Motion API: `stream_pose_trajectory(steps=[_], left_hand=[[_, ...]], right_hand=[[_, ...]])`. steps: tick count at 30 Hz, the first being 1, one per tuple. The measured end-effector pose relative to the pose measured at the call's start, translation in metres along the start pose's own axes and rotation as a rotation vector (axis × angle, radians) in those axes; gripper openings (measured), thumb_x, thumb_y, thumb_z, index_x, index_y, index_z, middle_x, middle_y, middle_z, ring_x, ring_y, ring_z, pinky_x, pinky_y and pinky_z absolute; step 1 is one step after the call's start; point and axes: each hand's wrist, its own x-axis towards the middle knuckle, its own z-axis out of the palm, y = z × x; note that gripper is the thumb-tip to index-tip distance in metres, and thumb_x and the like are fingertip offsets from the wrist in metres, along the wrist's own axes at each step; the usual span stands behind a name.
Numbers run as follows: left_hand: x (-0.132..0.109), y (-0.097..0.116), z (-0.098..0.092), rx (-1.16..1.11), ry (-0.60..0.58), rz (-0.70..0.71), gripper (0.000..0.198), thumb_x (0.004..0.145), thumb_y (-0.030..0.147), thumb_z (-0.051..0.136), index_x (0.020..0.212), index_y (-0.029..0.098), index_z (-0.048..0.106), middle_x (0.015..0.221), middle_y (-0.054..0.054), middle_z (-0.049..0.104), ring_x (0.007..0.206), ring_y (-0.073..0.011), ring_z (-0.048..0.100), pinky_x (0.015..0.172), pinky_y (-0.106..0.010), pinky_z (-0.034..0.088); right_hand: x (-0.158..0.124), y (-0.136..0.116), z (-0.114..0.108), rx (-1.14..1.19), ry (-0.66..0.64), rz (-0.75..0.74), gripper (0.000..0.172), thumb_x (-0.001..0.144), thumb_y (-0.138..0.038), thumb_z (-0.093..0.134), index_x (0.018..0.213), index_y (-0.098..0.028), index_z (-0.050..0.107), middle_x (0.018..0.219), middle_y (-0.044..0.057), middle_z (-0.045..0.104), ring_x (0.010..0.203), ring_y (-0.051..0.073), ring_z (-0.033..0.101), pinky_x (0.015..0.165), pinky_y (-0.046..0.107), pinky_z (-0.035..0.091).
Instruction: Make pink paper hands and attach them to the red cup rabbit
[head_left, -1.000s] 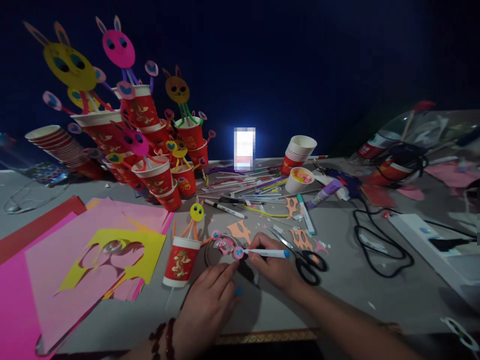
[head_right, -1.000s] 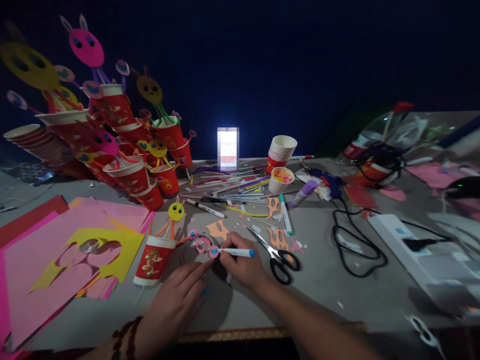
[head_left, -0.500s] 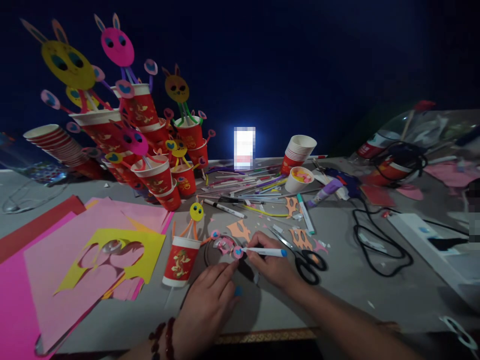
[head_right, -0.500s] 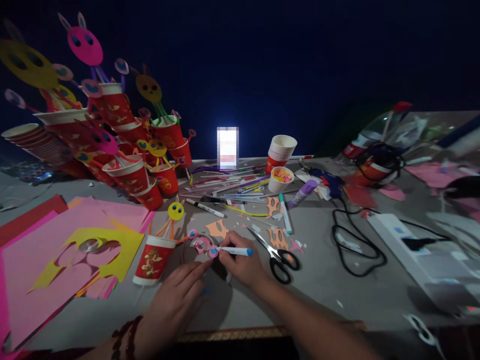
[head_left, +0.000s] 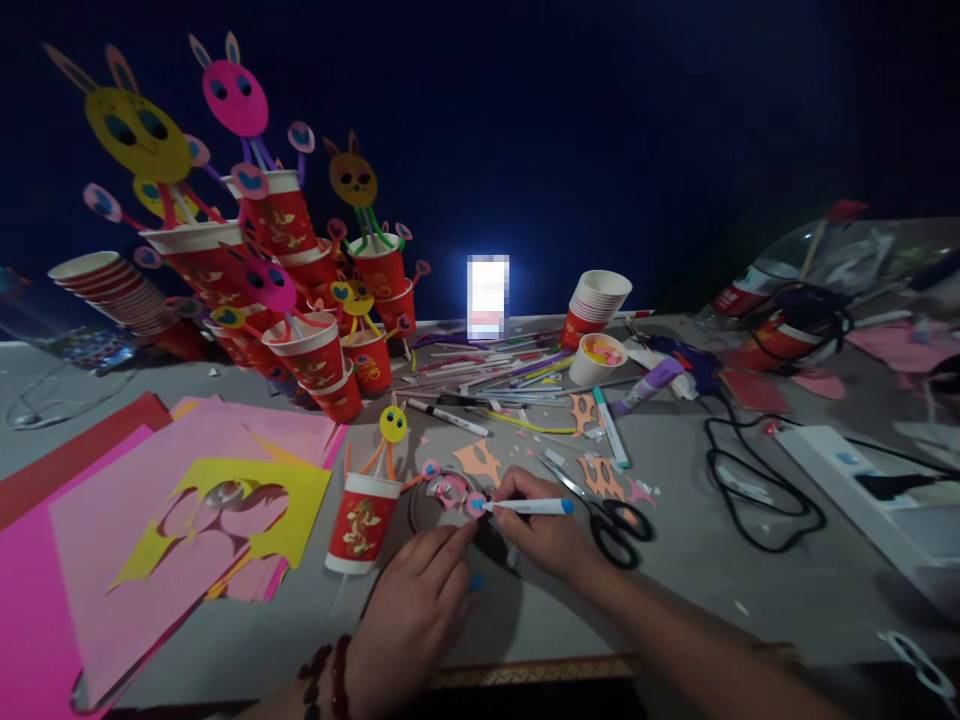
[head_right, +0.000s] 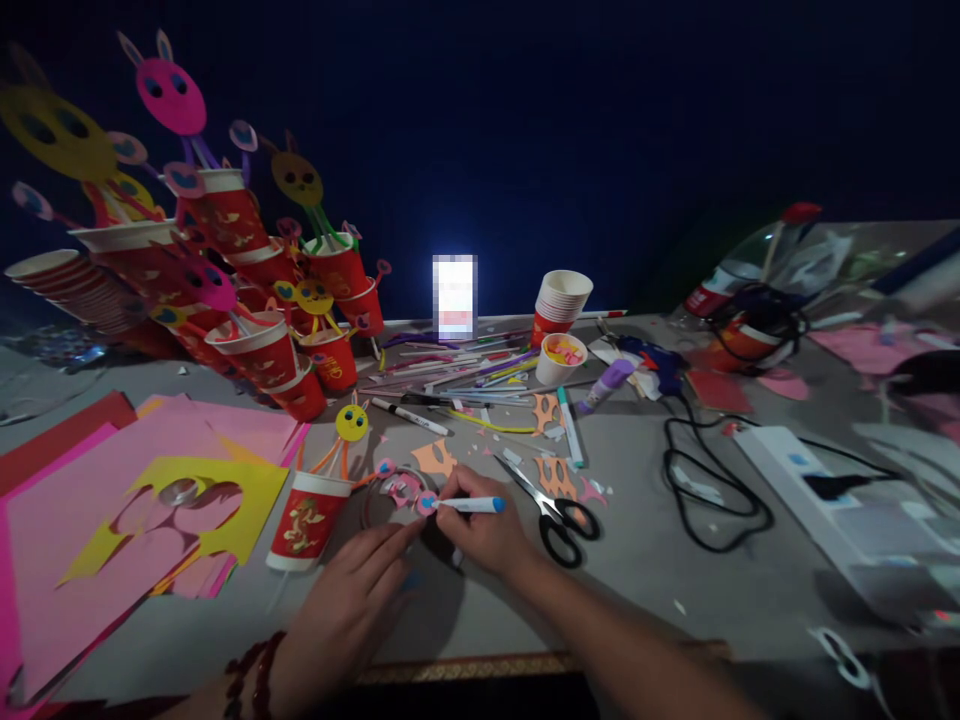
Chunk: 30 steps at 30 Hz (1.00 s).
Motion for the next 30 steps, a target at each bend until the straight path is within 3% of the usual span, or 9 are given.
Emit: stream_pose_trajectory(steps=[11, 20, 24, 30], left_hand=[[-0.001, 0.000, 0.003, -0.012, 0.016, -0.010, 0.021, 0.101, 0.023, 0.045, 0.091, 0.015, 0.062, 0.131, -0.013, 0.066, 0.106, -0.0262, 0.063, 0.087, -0.040, 0.056], [-0.004, -0.001, 0.007, -0.059, 0.031, -0.034, 0.011, 0.097, 0.018, 0.050, 0.096, 0.015, 0.060, 0.130, -0.012, 0.066, 0.109, -0.0262, 0.063, 0.091, -0.041, 0.055], [-0.004, -0.003, 0.004, -0.124, 0.083, -0.080, 0.011, 0.098, 0.016, 0.048, 0.102, 0.017, 0.058, 0.128, -0.012, 0.066, 0.109, -0.0257, 0.063, 0.091, -0.042, 0.054], [0.000, 0.002, -0.010, -0.377, 0.108, -0.188, 0.012, 0.100, 0.021, 0.048, 0.108, 0.022, 0.056, 0.116, -0.007, 0.069, 0.108, -0.0201, 0.064, 0.092, -0.034, 0.053]], right_hand=[[0.000, 0.001, -0.001, 0.003, -0.013, -0.015, 0.009, 0.079, -0.024, 0.057, 0.070, -0.023, 0.054, 0.063, -0.003, 0.058, 0.057, 0.014, 0.052, 0.056, 0.025, 0.039], [-0.001, 0.009, -0.003, 0.111, 0.141, 0.002, 0.014, 0.087, -0.029, 0.056, 0.075, -0.023, 0.056, 0.066, -0.003, 0.054, 0.061, 0.015, 0.051, 0.057, 0.025, 0.040], [-0.008, 0.001, -0.009, 0.300, 0.051, 0.047, 0.010, 0.088, -0.027, 0.055, 0.079, -0.022, 0.057, 0.066, -0.003, 0.056, 0.061, 0.015, 0.052, 0.058, 0.026, 0.041], [-0.034, -0.039, -0.023, 0.423, -0.148, 0.045, 0.007, 0.085, -0.026, 0.059, 0.080, -0.021, 0.057, 0.063, -0.004, 0.056, 0.056, 0.013, 0.049, 0.052, 0.023, 0.037]])
